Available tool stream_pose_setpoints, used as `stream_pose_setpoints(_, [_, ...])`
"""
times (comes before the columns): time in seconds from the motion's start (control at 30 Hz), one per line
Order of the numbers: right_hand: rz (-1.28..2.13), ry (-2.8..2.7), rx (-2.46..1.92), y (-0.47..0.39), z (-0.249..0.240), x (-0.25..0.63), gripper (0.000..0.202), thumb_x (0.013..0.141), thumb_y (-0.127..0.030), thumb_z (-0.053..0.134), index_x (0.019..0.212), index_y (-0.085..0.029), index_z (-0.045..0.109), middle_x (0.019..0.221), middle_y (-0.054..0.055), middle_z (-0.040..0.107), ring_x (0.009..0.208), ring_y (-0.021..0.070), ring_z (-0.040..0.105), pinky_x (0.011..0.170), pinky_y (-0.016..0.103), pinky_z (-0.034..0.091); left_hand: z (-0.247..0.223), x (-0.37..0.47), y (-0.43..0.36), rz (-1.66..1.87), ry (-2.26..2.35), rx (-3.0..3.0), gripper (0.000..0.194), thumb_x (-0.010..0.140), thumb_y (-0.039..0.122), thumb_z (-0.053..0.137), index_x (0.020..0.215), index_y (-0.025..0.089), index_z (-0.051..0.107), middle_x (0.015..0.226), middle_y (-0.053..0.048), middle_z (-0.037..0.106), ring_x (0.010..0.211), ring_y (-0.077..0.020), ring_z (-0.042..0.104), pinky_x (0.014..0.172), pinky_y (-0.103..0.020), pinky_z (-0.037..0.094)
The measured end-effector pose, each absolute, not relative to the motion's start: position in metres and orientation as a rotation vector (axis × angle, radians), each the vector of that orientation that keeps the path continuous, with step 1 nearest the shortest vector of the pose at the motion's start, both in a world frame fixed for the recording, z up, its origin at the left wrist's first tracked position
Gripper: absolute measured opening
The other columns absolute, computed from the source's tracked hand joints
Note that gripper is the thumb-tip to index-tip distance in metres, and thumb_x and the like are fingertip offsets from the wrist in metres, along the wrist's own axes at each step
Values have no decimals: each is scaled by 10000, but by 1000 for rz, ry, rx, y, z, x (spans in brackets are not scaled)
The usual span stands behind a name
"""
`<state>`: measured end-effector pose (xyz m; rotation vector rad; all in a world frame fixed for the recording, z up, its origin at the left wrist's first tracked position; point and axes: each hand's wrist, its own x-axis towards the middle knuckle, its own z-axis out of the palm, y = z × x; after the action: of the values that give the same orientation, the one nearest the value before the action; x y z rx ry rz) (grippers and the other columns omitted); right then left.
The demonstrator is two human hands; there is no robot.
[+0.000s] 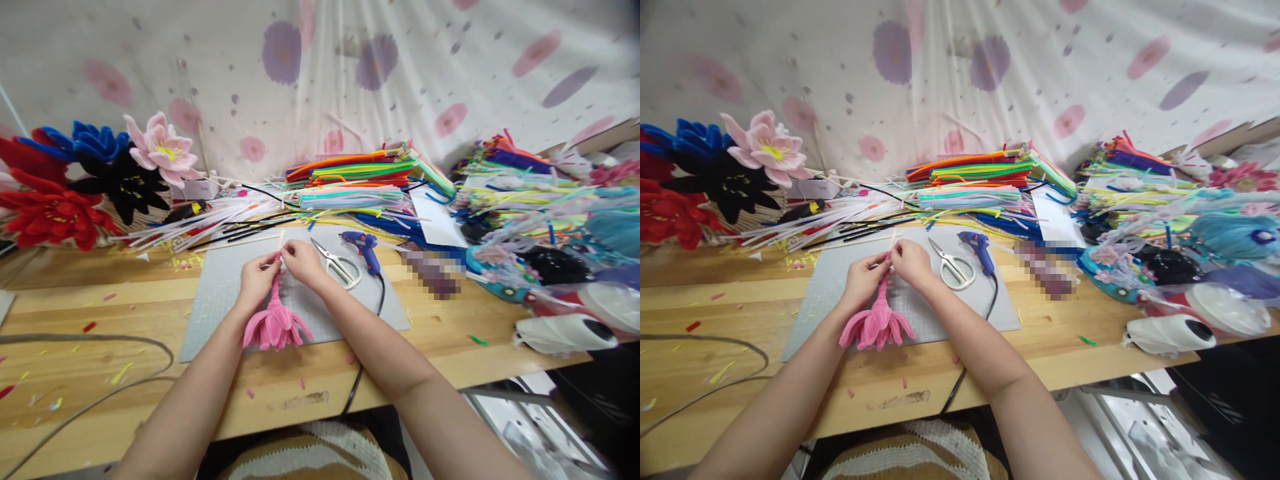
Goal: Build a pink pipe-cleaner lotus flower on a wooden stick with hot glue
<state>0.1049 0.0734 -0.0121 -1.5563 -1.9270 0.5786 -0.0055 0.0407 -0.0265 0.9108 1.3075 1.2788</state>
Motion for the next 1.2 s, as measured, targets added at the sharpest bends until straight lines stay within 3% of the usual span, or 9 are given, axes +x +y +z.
stream_pose_setpoints(0.33, [529,-1782,-1331,69,-27,100,159,785,-226,446,647,-190,515,672,4,543,679,125,482,652,238,347,-28,-4,42,1300,1254,810,376,631,172,654,1003,121,647,752,-32,652,532,-100,570,455,-220,493])
stream_pose_setpoints(0.63, [695,-1529,-1242,67,-38,93,173,794,-274,436,653,-193,496,657,-9,510,652,113,480,632,224,374,-30,-5,43,1325,1194,799,361,641,170,651,1001,144,652,690,1,606,515,-86,556,464,-214,499])
stream_pose_setpoints(1.2, [546,-1549,-1281,66,-43,91,222,830,-316,422,672,-196,520,698,6,545,711,120,496,684,226,377,-29,-1,43,1344,1160,750,400,617,181,674,1014,148,644,626,26,584,513,-71,528,459,-190,483])
